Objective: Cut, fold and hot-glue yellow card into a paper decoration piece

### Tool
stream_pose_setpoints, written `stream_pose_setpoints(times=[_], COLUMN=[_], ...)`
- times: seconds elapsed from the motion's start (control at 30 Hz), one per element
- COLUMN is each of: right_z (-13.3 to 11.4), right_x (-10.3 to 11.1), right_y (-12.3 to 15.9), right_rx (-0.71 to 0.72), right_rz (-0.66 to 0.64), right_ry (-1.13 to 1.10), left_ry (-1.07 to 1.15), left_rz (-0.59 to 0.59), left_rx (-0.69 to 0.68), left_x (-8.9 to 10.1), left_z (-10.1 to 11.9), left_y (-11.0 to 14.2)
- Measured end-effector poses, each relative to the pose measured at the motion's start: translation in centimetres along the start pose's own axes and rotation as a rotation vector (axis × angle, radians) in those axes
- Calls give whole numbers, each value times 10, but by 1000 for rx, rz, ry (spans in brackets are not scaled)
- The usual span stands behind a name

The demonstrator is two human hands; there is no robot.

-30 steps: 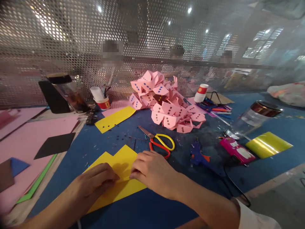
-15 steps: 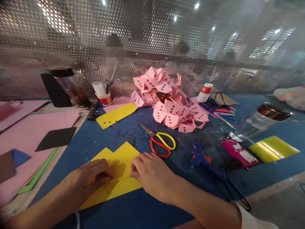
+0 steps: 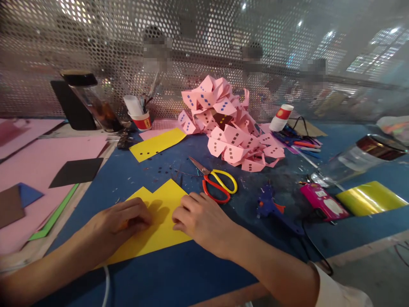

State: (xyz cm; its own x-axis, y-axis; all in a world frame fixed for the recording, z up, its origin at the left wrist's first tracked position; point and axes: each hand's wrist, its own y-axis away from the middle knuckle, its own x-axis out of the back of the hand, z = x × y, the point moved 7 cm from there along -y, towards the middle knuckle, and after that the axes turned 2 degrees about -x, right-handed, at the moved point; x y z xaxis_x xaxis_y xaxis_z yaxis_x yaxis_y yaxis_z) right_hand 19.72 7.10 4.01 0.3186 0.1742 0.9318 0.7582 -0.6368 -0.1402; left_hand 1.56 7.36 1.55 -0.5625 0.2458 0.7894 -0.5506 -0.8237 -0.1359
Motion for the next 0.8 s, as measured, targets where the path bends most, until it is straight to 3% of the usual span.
stream_pose_setpoints(times=[0.2,0.33,0.5,0.8], right_z=[-4,-4,2,-4], right_x=[2,3,-3,-6], right_y=[-3,-3,-2,-1], right_rx=[37,64,44,107], right_rz=[45,65,60,148], right_ry=[165,157,96,302], left_ry=[-74,-143,-446,-592], left_rz=[66,103,163,146], left_rx=[-154,-242,-417,-470], left_x=[2,4,9,7], left_z=[12,17,34,40], left_y=[4,6,14,16])
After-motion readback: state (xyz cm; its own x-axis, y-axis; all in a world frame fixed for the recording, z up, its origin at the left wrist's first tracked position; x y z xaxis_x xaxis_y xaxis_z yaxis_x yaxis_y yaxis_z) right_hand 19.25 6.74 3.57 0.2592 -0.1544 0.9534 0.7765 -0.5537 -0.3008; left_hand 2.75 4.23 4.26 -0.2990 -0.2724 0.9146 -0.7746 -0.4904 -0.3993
